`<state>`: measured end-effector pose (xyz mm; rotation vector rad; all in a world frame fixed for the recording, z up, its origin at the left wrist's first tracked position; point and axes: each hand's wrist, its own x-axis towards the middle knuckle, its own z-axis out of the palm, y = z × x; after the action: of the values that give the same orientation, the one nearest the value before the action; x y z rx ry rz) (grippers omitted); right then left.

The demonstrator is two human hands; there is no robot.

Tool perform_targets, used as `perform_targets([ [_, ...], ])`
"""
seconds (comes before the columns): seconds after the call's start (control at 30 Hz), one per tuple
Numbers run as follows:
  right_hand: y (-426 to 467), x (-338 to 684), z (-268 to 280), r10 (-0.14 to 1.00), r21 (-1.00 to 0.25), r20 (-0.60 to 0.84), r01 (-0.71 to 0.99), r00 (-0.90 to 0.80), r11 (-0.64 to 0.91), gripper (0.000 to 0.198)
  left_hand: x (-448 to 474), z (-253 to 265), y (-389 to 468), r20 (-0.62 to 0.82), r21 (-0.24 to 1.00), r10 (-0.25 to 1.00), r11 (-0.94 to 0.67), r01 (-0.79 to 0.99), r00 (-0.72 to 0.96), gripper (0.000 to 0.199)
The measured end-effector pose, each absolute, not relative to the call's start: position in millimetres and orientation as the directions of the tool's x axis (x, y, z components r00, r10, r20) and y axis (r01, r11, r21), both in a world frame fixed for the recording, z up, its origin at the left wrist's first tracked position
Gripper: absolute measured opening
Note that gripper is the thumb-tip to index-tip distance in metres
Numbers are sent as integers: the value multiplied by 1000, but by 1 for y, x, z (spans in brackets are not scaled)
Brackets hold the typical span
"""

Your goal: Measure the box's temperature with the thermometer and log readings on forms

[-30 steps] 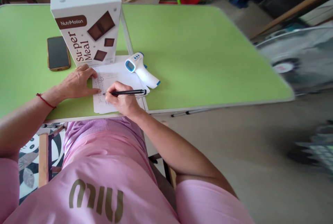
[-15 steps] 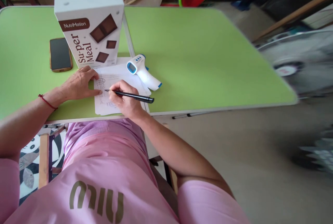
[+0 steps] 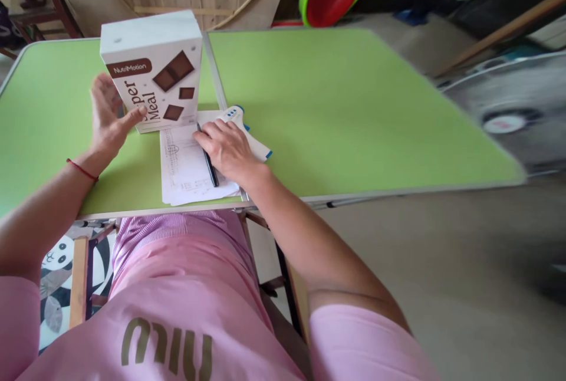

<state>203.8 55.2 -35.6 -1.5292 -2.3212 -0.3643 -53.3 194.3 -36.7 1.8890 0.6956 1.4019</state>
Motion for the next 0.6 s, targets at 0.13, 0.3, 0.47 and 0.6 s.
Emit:
perform_targets([
  [0.13,53,201,-34,844,33,397,925,-359,378,46,-44,-56,209,571,792,771,-608,58,283,107],
  [0.3,43,223,-25,865,-94,484,975,-131,200,33,-47,-58,208,565,770,779,-616,165,272,100],
  [0.47,38,247,-31,913,-207,378,975,157,-82,51,-51,-55,209,610,698,756,-655,290,239,95],
  [0.6,40,241,-35,953,-242,220,958,206,-151,51,-50,-51,200,562,721,804,-592,361,195,104],
])
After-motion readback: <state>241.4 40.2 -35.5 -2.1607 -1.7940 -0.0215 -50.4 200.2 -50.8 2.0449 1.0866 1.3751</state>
